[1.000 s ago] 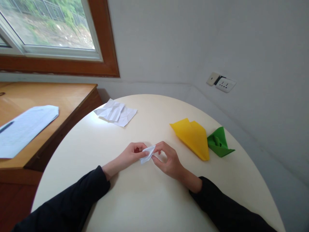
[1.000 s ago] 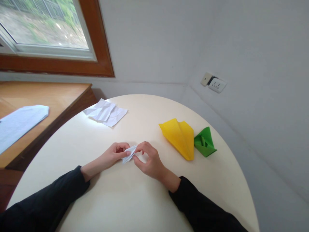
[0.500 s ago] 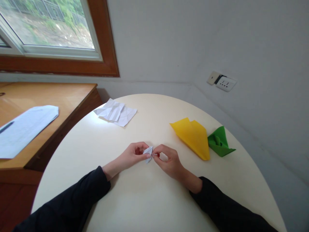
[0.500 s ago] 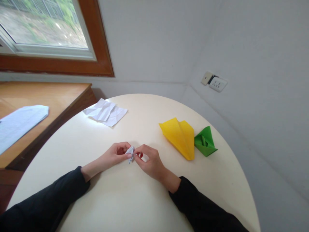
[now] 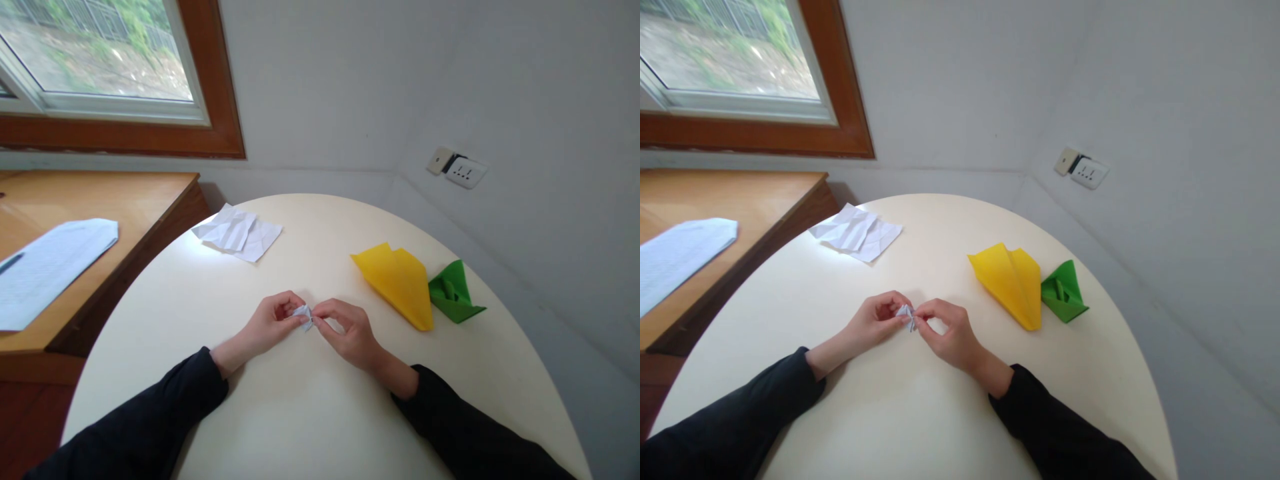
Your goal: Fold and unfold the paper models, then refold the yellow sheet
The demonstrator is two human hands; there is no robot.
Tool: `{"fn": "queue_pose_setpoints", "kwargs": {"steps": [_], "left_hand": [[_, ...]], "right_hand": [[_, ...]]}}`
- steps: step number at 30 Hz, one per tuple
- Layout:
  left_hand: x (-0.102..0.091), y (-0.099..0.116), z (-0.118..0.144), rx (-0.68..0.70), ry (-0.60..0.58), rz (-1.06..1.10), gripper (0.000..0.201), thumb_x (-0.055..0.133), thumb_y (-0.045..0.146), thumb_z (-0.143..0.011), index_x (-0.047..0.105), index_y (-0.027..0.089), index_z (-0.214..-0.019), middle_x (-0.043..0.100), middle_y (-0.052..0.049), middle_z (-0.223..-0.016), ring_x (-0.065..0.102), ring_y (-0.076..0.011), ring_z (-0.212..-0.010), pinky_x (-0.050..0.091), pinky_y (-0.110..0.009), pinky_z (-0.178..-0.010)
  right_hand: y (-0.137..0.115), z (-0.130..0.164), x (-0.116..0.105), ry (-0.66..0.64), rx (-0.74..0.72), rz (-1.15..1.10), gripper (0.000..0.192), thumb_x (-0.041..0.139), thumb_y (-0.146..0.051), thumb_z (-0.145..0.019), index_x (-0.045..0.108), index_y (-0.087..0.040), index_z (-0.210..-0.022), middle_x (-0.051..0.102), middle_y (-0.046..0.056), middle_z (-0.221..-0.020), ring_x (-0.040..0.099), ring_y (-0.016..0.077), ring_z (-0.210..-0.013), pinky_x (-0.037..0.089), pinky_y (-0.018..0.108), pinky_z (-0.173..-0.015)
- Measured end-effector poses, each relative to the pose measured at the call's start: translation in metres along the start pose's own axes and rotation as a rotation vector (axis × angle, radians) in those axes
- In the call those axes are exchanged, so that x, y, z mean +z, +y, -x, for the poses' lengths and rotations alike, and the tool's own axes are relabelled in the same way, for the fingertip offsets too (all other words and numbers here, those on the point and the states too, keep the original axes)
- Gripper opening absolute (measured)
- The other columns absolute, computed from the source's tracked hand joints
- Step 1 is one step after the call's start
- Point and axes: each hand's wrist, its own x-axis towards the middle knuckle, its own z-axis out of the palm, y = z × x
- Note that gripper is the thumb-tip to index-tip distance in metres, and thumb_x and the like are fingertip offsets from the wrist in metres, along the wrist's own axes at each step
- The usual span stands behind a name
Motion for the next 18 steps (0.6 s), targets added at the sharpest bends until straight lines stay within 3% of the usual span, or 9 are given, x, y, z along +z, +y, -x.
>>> {"fn": "queue_pose_setpoints", "kwargs": {"steps": [6, 18], "left_hand": [[0.0004, 0.0017, 0.0001, 0.004, 0.009, -0.003, 0.032, 0.073, 0.039, -0.066, 0.058, 0.013, -0.078, 0.057, 0.0, -0.065, 0.051, -0.0106, -0.061, 0.039, -0.023, -0.058], [-0.0029, -0.0021, 0.0003, 0.114, -0.045, -0.044, 0.024, 0.068, 0.036, -0.074, 0.062, 0.013, -0.077, 0.061, -0.005, -0.075, 0.055, -0.0139, -0.069, 0.044, -0.026, -0.065]], "right_hand": [[0.0064, 0.0037, 0.0038, 0.007, 0.089, -0.078, 0.004, 0.061, -0.017, -0.079, 0.064, -0.02, -0.08, 0.069, 0.003, -0.076, 0.065, 0.0139, -0.069, 0.054, 0.026, -0.064], [0.002, -0.0028, 0.003, 0.015, -0.049, -0.033, 0.011, 0.061, -0.012, -0.078, 0.066, -0.021, -0.08, 0.065, 0.005, -0.079, 0.063, 0.014, -0.073, 0.053, 0.026, -0.065]]}}
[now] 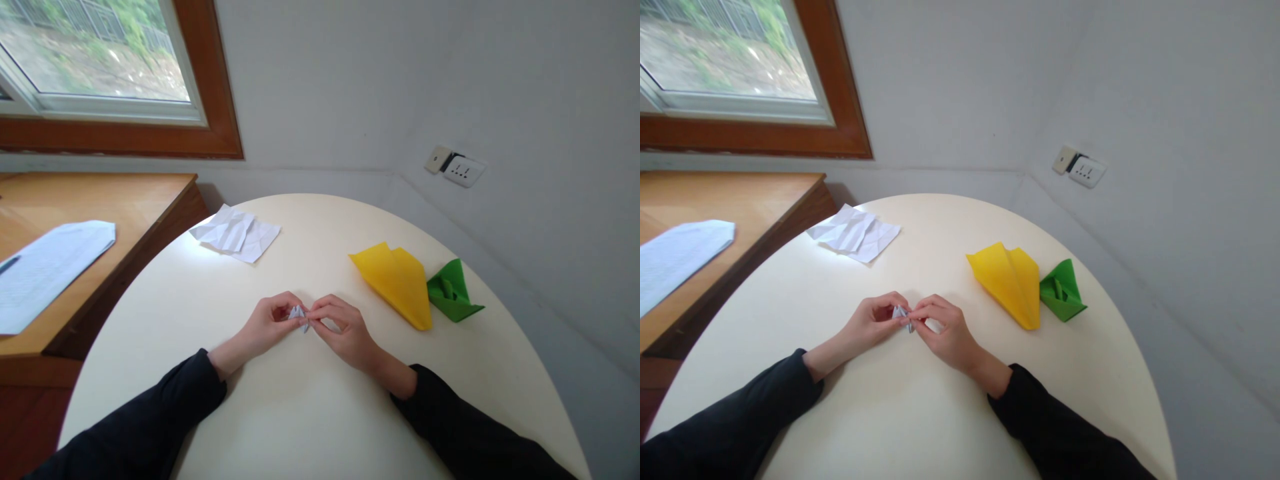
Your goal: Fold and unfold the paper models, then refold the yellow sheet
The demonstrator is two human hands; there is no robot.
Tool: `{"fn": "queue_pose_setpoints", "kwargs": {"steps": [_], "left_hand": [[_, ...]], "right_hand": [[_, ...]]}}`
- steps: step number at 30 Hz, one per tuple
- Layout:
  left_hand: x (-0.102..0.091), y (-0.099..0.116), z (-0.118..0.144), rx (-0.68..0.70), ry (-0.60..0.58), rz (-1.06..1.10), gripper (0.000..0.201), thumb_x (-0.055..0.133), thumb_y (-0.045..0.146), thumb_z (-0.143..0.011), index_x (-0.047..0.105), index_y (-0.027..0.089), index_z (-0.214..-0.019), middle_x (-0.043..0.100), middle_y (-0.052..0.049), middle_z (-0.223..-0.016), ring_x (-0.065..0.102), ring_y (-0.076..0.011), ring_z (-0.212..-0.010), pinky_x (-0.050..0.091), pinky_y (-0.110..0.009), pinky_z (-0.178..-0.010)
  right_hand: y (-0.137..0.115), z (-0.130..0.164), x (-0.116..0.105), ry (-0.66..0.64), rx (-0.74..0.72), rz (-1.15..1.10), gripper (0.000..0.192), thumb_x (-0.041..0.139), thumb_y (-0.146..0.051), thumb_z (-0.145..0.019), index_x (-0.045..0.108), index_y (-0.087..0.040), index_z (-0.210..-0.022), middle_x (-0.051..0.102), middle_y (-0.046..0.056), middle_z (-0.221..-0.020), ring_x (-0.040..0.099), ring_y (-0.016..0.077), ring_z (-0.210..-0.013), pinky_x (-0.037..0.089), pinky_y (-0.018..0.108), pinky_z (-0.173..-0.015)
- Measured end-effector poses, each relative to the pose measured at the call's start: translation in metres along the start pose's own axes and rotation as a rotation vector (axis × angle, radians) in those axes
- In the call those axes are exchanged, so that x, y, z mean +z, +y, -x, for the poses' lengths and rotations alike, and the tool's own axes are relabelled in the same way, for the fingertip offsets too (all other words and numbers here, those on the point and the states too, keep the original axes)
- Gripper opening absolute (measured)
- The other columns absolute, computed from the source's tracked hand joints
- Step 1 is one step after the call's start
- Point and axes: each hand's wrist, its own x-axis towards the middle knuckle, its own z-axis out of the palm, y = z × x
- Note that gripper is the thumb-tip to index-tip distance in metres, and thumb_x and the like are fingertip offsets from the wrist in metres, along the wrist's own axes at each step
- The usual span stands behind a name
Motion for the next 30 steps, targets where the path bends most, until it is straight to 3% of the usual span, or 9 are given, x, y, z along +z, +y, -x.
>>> {"fn": "queue_pose_setpoints", "kwargs": {"steps": [7, 17, 23, 26, 30], "left_hand": [[0.002, 0.005, 0.0, -0.024, 0.043, -0.051, 0.027, 0.068, 0.038, -0.072, 0.062, 0.013, -0.074, 0.061, -0.005, -0.071, 0.053, -0.0131, -0.067, 0.041, -0.024, -0.062], [0.001, 0.01, -0.001, -0.215, 0.161, 0.099, 0.031, 0.072, 0.042, -0.065, 0.061, 0.012, -0.066, 0.06, -0.001, -0.059, 0.053, -0.0112, -0.056, 0.039, -0.023, -0.055], [0.001, 0.008, -0.003, -0.151, 0.323, 0.073, 0.025, 0.071, 0.037, -0.068, 0.063, 0.013, -0.068, 0.062, -0.001, -0.063, 0.054, -0.0116, -0.059, 0.041, -0.024, -0.057], [0.004, 0.009, -0.004, -0.095, 0.355, -0.034, 0.02, 0.071, 0.032, -0.066, 0.065, 0.013, -0.069, 0.062, -0.002, -0.064, 0.055, -0.0123, -0.06, 0.042, -0.023, -0.057], [0.006, 0.008, -0.003, -0.04, 0.316, -0.084, 0.02, 0.071, 0.03, -0.066, 0.067, 0.013, -0.075, 0.066, -0.005, -0.073, 0.06, -0.0153, -0.069, 0.046, -0.025, -0.062]], "right_hand": [[0.002, 0.002, 0.001, -0.02, 0.022, -0.002, 0.011, 0.057, -0.012, -0.08, 0.062, -0.021, -0.077, 0.067, 0.003, -0.077, 0.064, 0.0139, -0.072, 0.052, 0.026, -0.065], [-0.004, 0.001, -0.002, 0.005, 0.052, 0.091, 0.009, 0.054, -0.013, -0.08, 0.056, -0.021, -0.077, 0.058, 0.0, -0.068, 0.056, 0.0118, -0.061, 0.048, 0.024, -0.057], [-0.016, 0.007, 0.003, -0.17, -0.021, 0.086, 0.013, 0.049, -0.01, -0.08, 0.056, -0.02, -0.084, 0.058, 0.0, -0.066, 0.055, 0.0108, -0.057, 0.048, 0.022, -0.057], [-0.016, 0.008, 0.008, -0.238, 0.056, 0.086, 0.015, 0.046, -0.011, -0.083, 0.057, -0.02, -0.088, 0.063, 0.003, -0.075, 0.06, 0.0134, -0.067, 0.05, 0.025, -0.064], [-0.006, 0.009, 0.012, -0.205, 0.267, 0.016, 0.013, 0.046, -0.015, -0.084, 0.057, -0.02, -0.088, 0.064, 0.005, -0.085, 0.062, 0.0159, -0.078, 0.052, 0.031, -0.072]]}}
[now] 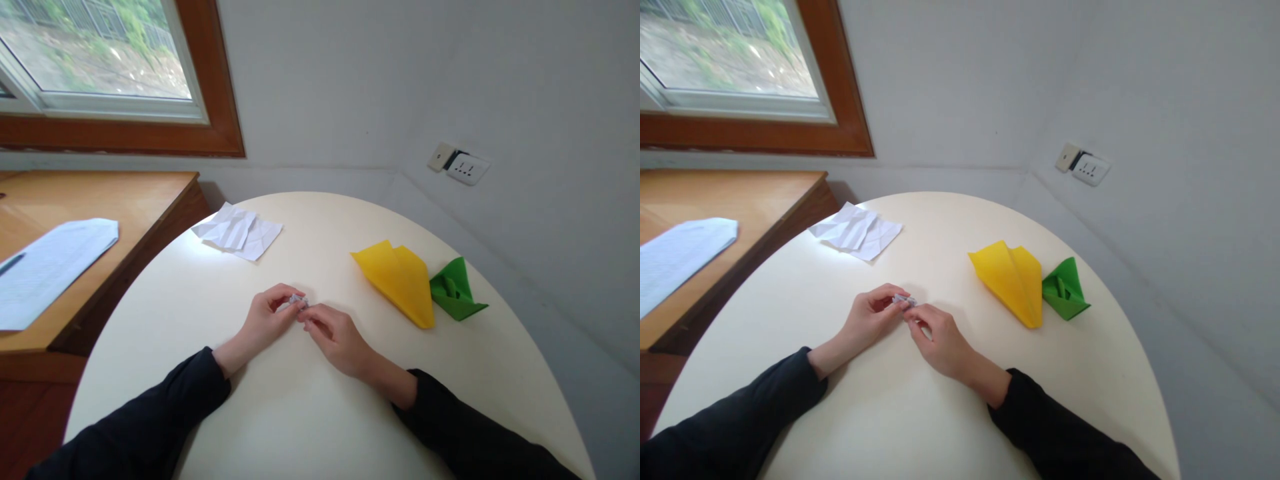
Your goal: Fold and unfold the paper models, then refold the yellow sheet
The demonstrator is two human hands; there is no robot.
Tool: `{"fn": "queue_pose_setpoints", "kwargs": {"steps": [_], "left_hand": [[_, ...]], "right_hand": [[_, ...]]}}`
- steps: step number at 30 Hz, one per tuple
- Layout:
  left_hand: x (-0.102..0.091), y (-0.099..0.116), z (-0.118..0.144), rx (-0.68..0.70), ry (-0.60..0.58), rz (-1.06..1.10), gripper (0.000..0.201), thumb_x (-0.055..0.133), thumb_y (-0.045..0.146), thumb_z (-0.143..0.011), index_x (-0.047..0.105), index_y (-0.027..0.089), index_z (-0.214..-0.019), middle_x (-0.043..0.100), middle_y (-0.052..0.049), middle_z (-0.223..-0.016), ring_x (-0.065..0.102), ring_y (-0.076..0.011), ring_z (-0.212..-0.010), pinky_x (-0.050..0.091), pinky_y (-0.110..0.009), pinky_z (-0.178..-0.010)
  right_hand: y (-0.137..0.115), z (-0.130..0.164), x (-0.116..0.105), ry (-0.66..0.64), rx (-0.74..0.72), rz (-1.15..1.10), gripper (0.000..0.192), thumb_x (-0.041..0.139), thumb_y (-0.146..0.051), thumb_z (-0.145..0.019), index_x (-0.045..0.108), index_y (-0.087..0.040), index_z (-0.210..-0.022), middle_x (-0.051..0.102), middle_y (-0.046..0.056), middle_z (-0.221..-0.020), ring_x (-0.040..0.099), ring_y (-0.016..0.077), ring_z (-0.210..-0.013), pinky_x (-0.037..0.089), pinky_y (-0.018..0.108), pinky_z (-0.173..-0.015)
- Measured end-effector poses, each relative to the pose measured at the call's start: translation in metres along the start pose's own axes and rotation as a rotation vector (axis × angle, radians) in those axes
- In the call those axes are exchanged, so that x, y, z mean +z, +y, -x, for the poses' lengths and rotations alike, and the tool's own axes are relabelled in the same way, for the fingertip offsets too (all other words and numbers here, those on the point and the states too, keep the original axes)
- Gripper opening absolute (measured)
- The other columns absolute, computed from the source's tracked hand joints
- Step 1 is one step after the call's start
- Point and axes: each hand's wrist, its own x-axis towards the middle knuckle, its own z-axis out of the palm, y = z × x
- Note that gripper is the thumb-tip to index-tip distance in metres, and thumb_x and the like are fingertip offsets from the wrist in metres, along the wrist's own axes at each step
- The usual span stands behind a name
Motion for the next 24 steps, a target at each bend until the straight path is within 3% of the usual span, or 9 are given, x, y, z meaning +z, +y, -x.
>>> {"fn": "queue_pose_setpoints", "kwargs": {"steps": [4, 7, 14, 24], "left_hand": [[-0.0028, -0.0028, 0.001, 0.022, -0.056, -0.008, 0.023, 0.069, 0.031, -0.07, 0.067, 0.013, -0.084, 0.068, -0.007, -0.083, 0.062, -0.018, -0.077, 0.048, -0.028, -0.071], [-0.0046, -0.0025, 0.0013, 0.054, -0.077, 0.017, 0.022, 0.065, 0.034, -0.074, 0.066, 0.014, -0.084, 0.068, -0.007, -0.084, 0.062, -0.0178, -0.078, 0.047, -0.028, -0.071], [-0.0041, 0.0023, 0.0017, 0.058, -0.084, 0.013, 0.024, 0.063, 0.037, -0.076, 0.063, 0.014, -0.077, 0.064, -0.004, -0.071, 0.057, -0.0138, -0.067, 0.043, -0.024, -0.06], [-0.0038, 0.0017, 0.0013, 0.037, -0.137, 0.002, 0.023, 0.066, 0.036, -0.074, 0.061, 0.013, -0.078, 0.064, -0.005, -0.075, 0.059, -0.0148, -0.071, 0.046, -0.027, -0.066]], "right_hand": [[0.0078, -0.0006, 0.0009, 0.012, 0.167, -0.319, 0.002, 0.047, -0.021, -0.085, 0.047, -0.022, -0.084, 0.06, 0.001, -0.087, 0.062, 0.015, -0.085, 0.055, 0.032, -0.075], [0.0084, -0.0003, 0.0014, 0.034, 0.217, -0.455, 0.009, 0.048, -0.024, -0.086, 0.04, -0.024, -0.084, 0.061, 0.0, -0.09, 0.062, 0.0151, -0.091, 0.055, 0.034, -0.076], [0.0087, 0.0002, 0.0014, 0.039, 0.237, -0.454, 0.019, 0.05, -0.026, -0.086, 0.042, -0.025, -0.103, 0.064, 0.002, -0.092, 0.065, 0.0158, -0.088, 0.055, 0.037, -0.076], [0.0103, -0.0008, -0.0009, 0.036, 0.273, -0.482, 0.015, 0.054, -0.027, -0.083, 0.054, -0.023, -0.097, 0.066, 0.002, -0.09, 0.066, 0.0158, -0.086, 0.057, 0.031, -0.071]]}}
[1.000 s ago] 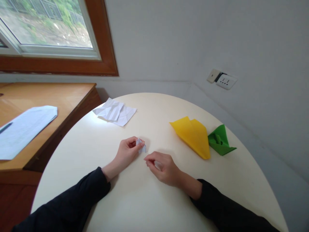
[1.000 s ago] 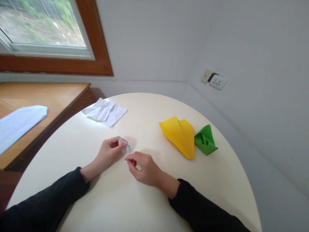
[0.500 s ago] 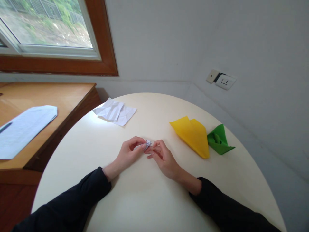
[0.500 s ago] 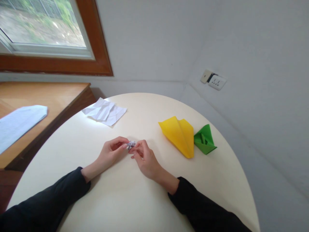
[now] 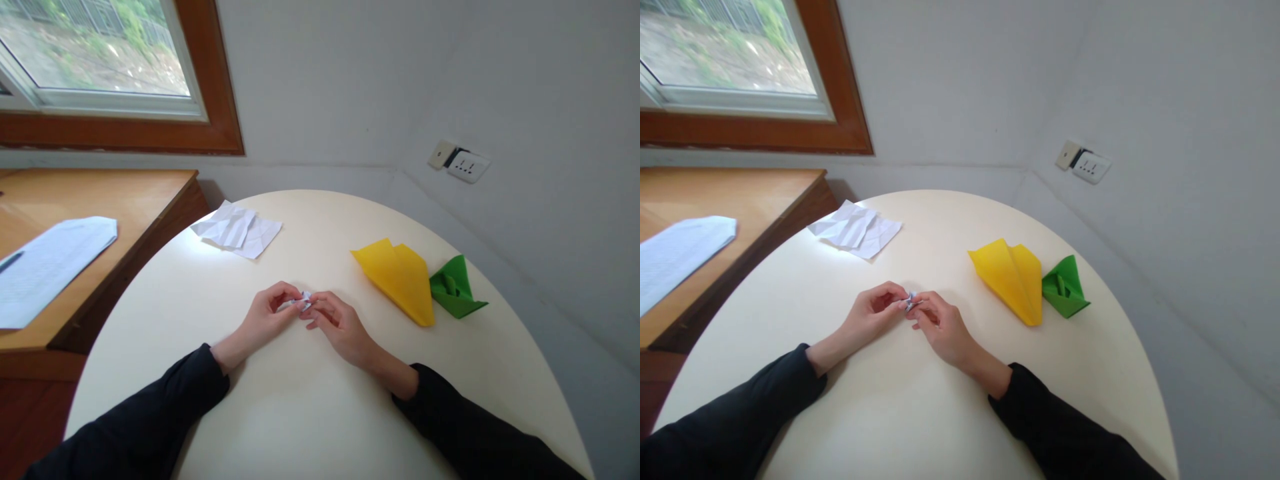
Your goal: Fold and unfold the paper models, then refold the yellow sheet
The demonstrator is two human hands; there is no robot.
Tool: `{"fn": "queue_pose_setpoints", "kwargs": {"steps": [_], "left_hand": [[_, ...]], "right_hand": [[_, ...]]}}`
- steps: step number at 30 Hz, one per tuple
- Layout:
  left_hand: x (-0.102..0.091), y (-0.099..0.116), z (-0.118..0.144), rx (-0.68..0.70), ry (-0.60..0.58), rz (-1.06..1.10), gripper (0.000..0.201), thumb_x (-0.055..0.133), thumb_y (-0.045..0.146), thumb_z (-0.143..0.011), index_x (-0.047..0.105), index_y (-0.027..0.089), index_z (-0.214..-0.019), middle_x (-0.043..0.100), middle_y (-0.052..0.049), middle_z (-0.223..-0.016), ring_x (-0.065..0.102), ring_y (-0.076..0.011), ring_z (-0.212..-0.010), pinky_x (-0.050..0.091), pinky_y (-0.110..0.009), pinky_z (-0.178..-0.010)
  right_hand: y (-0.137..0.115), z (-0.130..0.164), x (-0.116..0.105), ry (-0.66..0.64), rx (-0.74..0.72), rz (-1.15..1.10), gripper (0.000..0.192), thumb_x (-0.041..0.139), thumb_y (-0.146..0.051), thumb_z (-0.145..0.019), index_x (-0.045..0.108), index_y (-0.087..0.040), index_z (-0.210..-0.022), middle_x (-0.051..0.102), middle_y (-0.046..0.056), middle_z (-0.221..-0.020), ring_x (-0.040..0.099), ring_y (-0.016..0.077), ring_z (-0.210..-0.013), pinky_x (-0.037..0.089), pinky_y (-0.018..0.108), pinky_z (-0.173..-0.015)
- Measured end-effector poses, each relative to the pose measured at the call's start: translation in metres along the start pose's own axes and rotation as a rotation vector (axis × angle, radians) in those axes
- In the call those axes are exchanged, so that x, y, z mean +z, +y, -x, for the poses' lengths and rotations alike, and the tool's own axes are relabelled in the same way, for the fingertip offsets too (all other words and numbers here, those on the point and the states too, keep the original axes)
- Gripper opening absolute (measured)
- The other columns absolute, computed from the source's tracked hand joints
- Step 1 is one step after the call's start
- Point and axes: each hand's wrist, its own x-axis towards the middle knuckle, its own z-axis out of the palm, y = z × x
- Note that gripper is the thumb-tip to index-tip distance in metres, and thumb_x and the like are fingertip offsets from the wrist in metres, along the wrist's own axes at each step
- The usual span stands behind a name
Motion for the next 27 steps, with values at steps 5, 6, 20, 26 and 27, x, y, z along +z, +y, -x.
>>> {"fn": "queue_pose_setpoints", "kwargs": {"steps": [5, 6, 20, 26, 27], "left_hand": [[-0.0003, -0.0016, -0.0007, 0.01, -0.06, 0.042, 0.024, 0.07, 0.036, -0.071, 0.062, 0.014, -0.078, 0.064, -0.006, -0.079, 0.06, -0.0167, -0.079, 0.047, -0.029, -0.074], [-0.0003, -0.0017, -0.0009, 0.012, -0.067, 0.041, 0.024, 0.07, 0.036, -0.071, 0.062, 0.014, -0.078, 0.064, -0.006, -0.079, 0.06, -0.0167, -0.079, 0.047, -0.029, -0.075], [0.0, -0.001, 0.0008, -0.033, 0.037, -0.036, 0.025, 0.064, 0.038, -0.074, 0.061, 0.014, -0.07, 0.06, -0.002, -0.063, 0.053, -0.0116, -0.059, 0.04, -0.023, -0.055], [0.0009, -0.0006, -0.001, -0.05, 0.152, -0.077, 0.023, 0.065, 0.036, -0.07, 0.06, 0.014, -0.066, 0.058, 0.0, -0.058, 0.05, -0.0108, -0.056, 0.038, -0.021, -0.051], [0.0008, -0.0005, -0.0013, -0.05, 0.165, -0.081, 0.023, 0.066, 0.036, -0.07, 0.06, 0.014, -0.065, 0.059, -0.001, -0.058, 0.051, -0.0109, -0.055, 0.039, -0.022, -0.051]], "right_hand": [[0.0037, -0.0026, -0.0022, 0.054, -0.041, 0.034, 0.012, 0.057, -0.029, -0.08, 0.062, -0.022, -0.089, 0.065, 0.001, -0.085, 0.065, 0.0144, -0.078, 0.058, 0.028, -0.065], [0.0038, -0.0029, -0.0025, 0.062, -0.058, 0.042, 0.012, 0.057, -0.028, -0.079, 0.063, -0.022, -0.087, 0.065, 0.001, -0.084, 0.064, 0.0139, -0.076, 0.058, 0.027, -0.064], [-0.0032, -0.0012, -0.0051, 0.05, -0.188, 0.349, 0.016, 0.046, -0.014, -0.075, 0.061, -0.018, -0.074, 0.061, 0.0, -0.067, 0.054, 0.0113, -0.061, 0.041, 0.022, -0.057], [-0.0016, 0.0009, -0.005, 0.051, -0.194, 0.34, 0.015, 0.047, -0.015, -0.076, 0.062, -0.019, -0.076, 0.062, 0.001, -0.071, 0.056, 0.013, -0.065, 0.043, 0.023, -0.06], [-0.0021, 0.0013, -0.0049, 0.051, -0.192, 0.336, 0.015, 0.047, -0.015, -0.077, 0.062, -0.019, -0.075, 0.062, 0.001, -0.071, 0.056, 0.0132, -0.066, 0.043, 0.024, -0.061]]}}
